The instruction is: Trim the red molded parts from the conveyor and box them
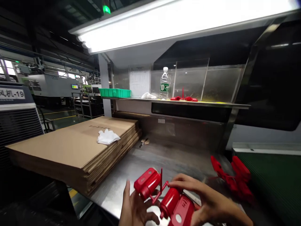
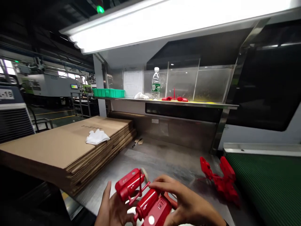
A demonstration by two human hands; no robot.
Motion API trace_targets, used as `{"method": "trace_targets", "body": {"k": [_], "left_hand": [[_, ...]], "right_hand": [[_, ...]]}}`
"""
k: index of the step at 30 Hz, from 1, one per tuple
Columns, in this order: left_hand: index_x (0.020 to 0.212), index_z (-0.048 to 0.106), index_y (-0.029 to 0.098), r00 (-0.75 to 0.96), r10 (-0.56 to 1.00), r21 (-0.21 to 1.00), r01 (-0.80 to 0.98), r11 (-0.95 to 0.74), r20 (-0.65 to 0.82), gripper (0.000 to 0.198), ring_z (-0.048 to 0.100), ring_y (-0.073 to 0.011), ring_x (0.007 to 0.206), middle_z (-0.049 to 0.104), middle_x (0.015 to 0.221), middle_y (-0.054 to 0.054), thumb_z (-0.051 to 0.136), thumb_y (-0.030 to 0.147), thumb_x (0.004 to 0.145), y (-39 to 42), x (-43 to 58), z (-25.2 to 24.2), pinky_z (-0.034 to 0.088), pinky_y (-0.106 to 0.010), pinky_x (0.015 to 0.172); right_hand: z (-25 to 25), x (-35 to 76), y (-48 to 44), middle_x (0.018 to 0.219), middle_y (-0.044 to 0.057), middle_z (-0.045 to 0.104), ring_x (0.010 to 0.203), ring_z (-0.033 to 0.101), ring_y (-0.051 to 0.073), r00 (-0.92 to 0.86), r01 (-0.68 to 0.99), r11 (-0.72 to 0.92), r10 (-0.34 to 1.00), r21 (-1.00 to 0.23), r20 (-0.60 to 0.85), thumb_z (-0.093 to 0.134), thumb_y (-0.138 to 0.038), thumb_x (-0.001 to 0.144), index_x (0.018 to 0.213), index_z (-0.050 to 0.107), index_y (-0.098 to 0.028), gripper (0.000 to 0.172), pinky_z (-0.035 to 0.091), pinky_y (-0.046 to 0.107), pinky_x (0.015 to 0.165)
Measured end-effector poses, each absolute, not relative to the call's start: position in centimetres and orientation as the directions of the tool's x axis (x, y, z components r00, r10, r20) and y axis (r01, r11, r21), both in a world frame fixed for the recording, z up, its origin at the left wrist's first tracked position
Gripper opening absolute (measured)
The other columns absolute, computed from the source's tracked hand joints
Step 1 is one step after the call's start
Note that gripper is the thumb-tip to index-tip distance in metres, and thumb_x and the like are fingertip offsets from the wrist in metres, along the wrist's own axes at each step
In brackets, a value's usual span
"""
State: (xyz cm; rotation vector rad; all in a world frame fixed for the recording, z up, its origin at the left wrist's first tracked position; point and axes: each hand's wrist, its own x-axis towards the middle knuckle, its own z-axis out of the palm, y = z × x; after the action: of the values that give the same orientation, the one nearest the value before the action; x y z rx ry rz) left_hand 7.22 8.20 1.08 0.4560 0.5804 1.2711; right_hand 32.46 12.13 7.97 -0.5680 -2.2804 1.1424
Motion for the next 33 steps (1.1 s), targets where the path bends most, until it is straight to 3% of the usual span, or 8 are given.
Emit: {"method": "trace_targets", "body": {"k": [3, 5, 9, 12, 18, 21, 25, 33], "left_hand": [[0.106, 0.064, 0.010, 0.213, 0.947, 0.747, -0.583, 0.319, -0.239, 0.047, 0.064, -0.0197, 0.048, 0.073, 0.073, -0.010, 0.056, 0.052, 0.088, 7.0, 7.9, 3.2, 0.048, -0.028, 0.035], [0.103, 0.063, 0.011, 0.107, 0.968, 0.789, -0.563, 0.247, -0.227, 0.033, 0.061, -0.0159, 0.044, 0.072, 0.072, -0.007, 0.062, 0.040, 0.087, 6.4, 8.8, 3.7, 0.048, -0.025, 0.035], [0.107, 0.063, 0.009, 0.007, 0.983, 0.759, -0.635, 0.145, -0.183, 0.031, 0.065, -0.0190, 0.053, 0.075, 0.083, -0.010, 0.061, 0.033, 0.087, 5.4, 11.1, 4.3, 0.056, -0.031, 0.046], [0.115, 0.064, 0.011, 0.024, 0.990, 0.723, -0.680, 0.121, -0.142, 0.037, 0.068, -0.0232, 0.063, 0.076, 0.097, -0.014, 0.054, 0.038, 0.091, 4.6, 12.9, 5.2, 0.057, -0.037, 0.049], [0.106, 0.076, 0.014, 0.253, 0.961, 0.583, -0.766, 0.271, -0.114, 0.073, 0.061, -0.0434, 0.114, 0.071, 0.117, -0.018, 0.030, 0.068, 0.090, 3.8, 13.9, 6.8, 0.054, -0.064, 0.086], [0.111, 0.075, 0.017, 0.341, 0.939, 0.526, -0.789, 0.316, -0.052, 0.076, 0.059, -0.0461, 0.117, 0.069, 0.122, -0.019, 0.033, 0.076, 0.084, 4.1, 14.3, 6.3, 0.047, -0.071, 0.090], [0.117, 0.072, 0.016, 0.433, 0.901, 0.495, -0.786, 0.370, 0.013, 0.080, 0.058, -0.0447, 0.119, 0.064, 0.129, -0.021, 0.026, 0.075, 0.086, 4.2, 15.6, 5.6, 0.044, -0.072, 0.093], [0.134, 0.058, 0.018, 0.484, 0.864, 0.662, -0.694, 0.282, 0.139, 0.070, 0.064, -0.0445, 0.108, 0.063, 0.130, -0.024, 0.028, 0.064, 0.091, 3.1, 17.5, 4.3, 0.028, -0.074, 0.102]], "right_hand": [[6.7, 34.5, 9.6, 0.142, 0.007, 0.046, 0.134, 0.041, 0.028, -0.757, 0.031, 0.376, 0.614, -0.926, 0.224, 0.086, -0.024, 0.070, 0.136, 0.054, -0.036, 0.074, 0.033, 0.039, 0.110], [4.9, 35.0, 8.6, 0.148, 0.006, 0.041, 0.136, 0.038, 0.028, -0.645, -0.114, 0.215, 0.727, -0.970, 0.237, 0.087, -0.025, 0.070, 0.141, 0.045, -0.039, 0.083, 0.033, 0.041, 0.111], [1.8, 34.4, 6.4, 0.144, 0.009, 0.047, 0.129, 0.048, 0.024, -0.344, -0.433, 0.029, 0.919, -0.901, 0.194, 0.066, -0.039, 0.091, 0.145, 0.038, -0.036, 0.061, 0.039, 0.044, 0.107], [1.9, 34.0, 4.7, 0.128, 0.013, 0.061, 0.112, 0.062, 0.024, -0.273, -0.562, -0.022, 0.949, -0.827, 0.161, 0.063, -0.036, 0.094, 0.143, 0.043, -0.028, 0.054, 0.050, 0.041, 0.094], [3.8, 36.0, 3.7, 0.100, 0.009, 0.072, 0.082, 0.067, 0.018, -0.236, -0.536, 0.033, 0.953, -0.843, 0.187, 0.064, -0.030, 0.094, 0.141, 0.047, -0.022, 0.051, 0.054, 0.033, 0.075], [3.5, 37.4, 3.7, 0.098, 0.009, 0.072, 0.078, 0.067, 0.018, -0.234, -0.545, 0.019, 0.957, -0.838, 0.174, 0.065, -0.030, 0.093, 0.138, 0.050, -0.022, 0.048, 0.053, 0.034, 0.074], [2.4, 38.9, 3.8, 0.114, 0.009, 0.070, 0.093, 0.068, 0.021, -0.191, -0.582, -0.014, 0.974, -0.813, 0.120, 0.071, -0.031, 0.088, 0.135, 0.053, -0.026, 0.050, 0.052, 0.032, 0.078], [0.1, 41.5, 4.3, 0.124, 0.008, 0.066, 0.118, 0.059, 0.025, -0.237, -0.612, -0.183, 0.971, -0.769, -0.042, 0.077, -0.036, 0.081, 0.133, 0.055, -0.034, 0.057, 0.046, 0.036, 0.100]]}}
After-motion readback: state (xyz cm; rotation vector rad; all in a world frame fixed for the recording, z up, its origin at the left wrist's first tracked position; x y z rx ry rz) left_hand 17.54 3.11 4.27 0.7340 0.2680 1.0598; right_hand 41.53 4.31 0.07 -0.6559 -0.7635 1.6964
